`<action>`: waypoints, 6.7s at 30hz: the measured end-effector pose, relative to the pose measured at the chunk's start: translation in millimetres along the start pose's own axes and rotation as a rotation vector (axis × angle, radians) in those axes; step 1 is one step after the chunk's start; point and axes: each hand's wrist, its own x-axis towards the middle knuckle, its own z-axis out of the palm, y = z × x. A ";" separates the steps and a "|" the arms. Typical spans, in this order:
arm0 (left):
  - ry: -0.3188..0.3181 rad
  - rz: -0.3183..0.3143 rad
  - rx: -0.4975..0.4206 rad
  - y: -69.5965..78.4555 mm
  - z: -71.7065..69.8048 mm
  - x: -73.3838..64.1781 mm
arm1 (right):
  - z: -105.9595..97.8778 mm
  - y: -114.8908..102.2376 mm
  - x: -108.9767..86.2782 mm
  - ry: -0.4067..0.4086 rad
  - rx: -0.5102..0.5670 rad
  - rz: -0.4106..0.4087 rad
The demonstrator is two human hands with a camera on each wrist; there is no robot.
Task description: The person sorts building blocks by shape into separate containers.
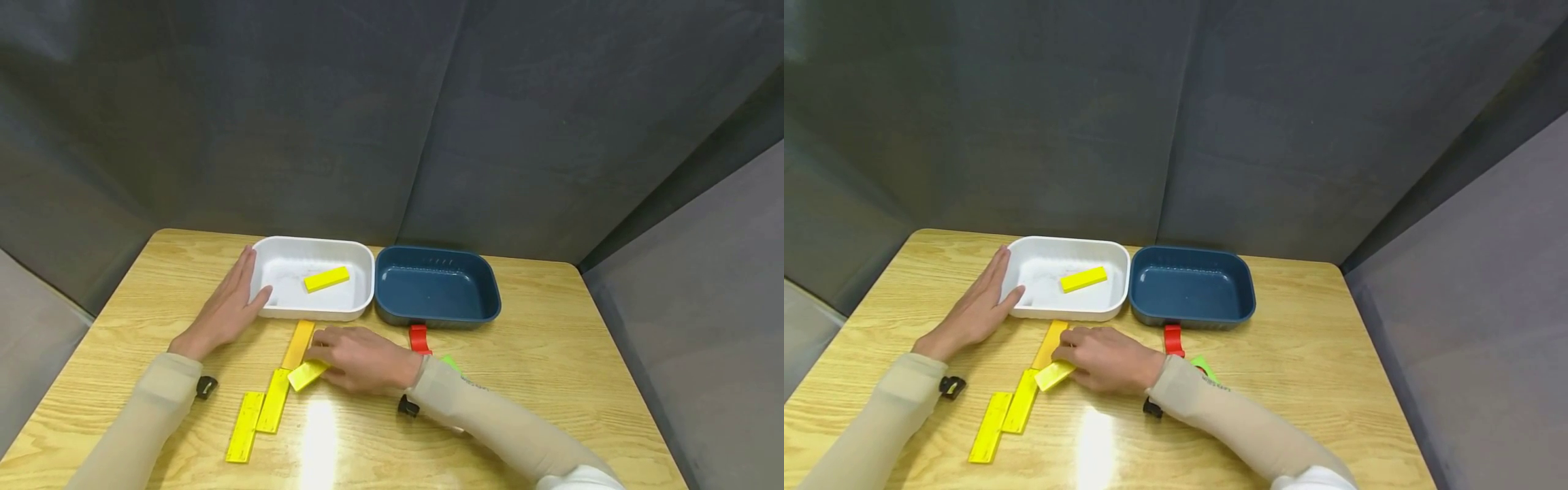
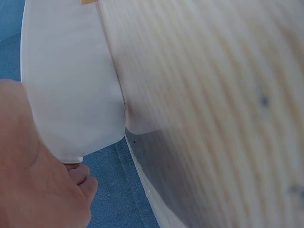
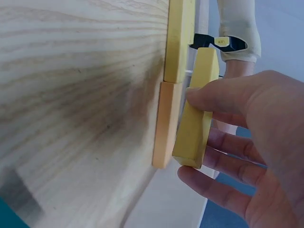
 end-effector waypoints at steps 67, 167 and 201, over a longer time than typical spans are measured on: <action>0.007 0.002 -0.006 2.7 -0.8 -3.6 | -51.3 96.8 49.6 0.056 -0.002 0.219; -0.003 -0.003 -0.005 3.9 -1.4 0.7 | -15.3 6.4 27.2 0.057 0.074 -0.032; -0.011 -0.010 -0.014 5.2 -0.9 0.3 | 34.3 3.0 50.8 -0.059 0.046 -0.100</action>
